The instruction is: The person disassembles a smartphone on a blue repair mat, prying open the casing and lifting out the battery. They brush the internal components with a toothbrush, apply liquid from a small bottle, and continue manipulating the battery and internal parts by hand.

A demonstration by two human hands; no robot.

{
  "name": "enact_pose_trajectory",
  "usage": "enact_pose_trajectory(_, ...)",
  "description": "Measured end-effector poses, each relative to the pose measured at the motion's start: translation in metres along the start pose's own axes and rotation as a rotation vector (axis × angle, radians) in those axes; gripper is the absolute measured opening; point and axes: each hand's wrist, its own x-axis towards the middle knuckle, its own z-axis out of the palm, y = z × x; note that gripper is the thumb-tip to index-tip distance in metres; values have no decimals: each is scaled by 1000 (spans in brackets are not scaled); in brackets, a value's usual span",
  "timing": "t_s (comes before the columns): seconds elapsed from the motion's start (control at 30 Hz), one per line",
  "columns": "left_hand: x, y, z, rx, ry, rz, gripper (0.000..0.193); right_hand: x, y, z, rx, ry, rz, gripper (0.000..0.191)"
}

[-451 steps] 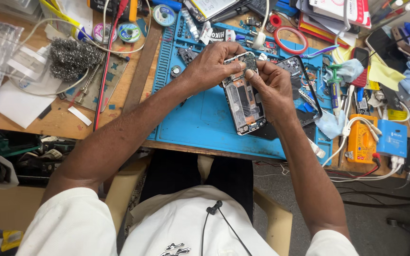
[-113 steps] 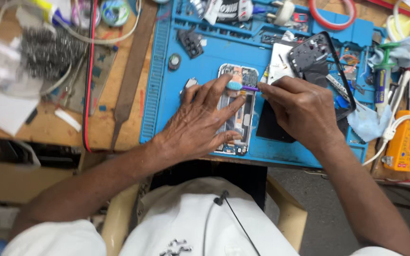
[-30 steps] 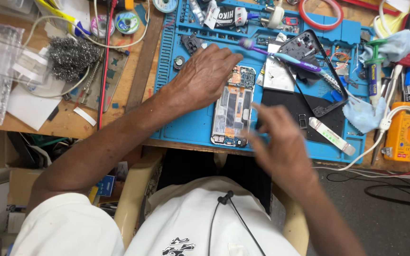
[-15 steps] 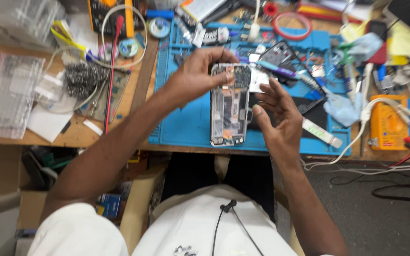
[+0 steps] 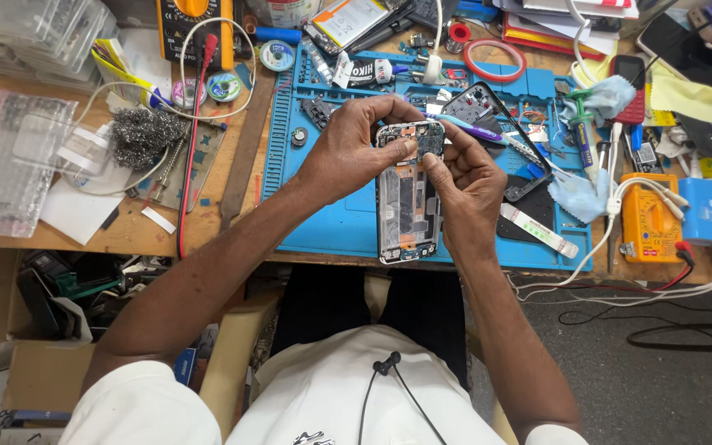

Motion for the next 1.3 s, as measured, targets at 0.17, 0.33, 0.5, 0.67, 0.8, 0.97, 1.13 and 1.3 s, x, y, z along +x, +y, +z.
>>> enact_pose_trajectory(0.17,-5,2,1,22,19,38,27,-4,-2,4,36,-7,9,47)
enact_pose_trajectory(0.33,-9,2,5,18,27,62,27,-8,-4,6,41,5,6,45)
enact_pose_trajectory(0.5,-11,2,7,-6,39,55,28,-13,-3,8,2,10,-11,43)
enact_pose_trajectory(0.67,-12,1,7,-17,27,2,28,-12,-3,6,3,-1,12,43)
enact_pose_trajectory(0.8,-15,-1,10,19,53,44,27,-11,-3,6,37,-16,33,42)
enact_pose_trajectory(0.97,-15,-5,13,18,68,58,28,-12,-5,4,72,-29,55,42)
enact_pose_trajectory(1.13,-16,-7,13,-6,77,59,26,-13,-3,0,164,-23,117,41)
enact_pose_trajectory(1.3,-18,-6,15,-16,88,65,26,-14,2,0,141,-34,100,46)
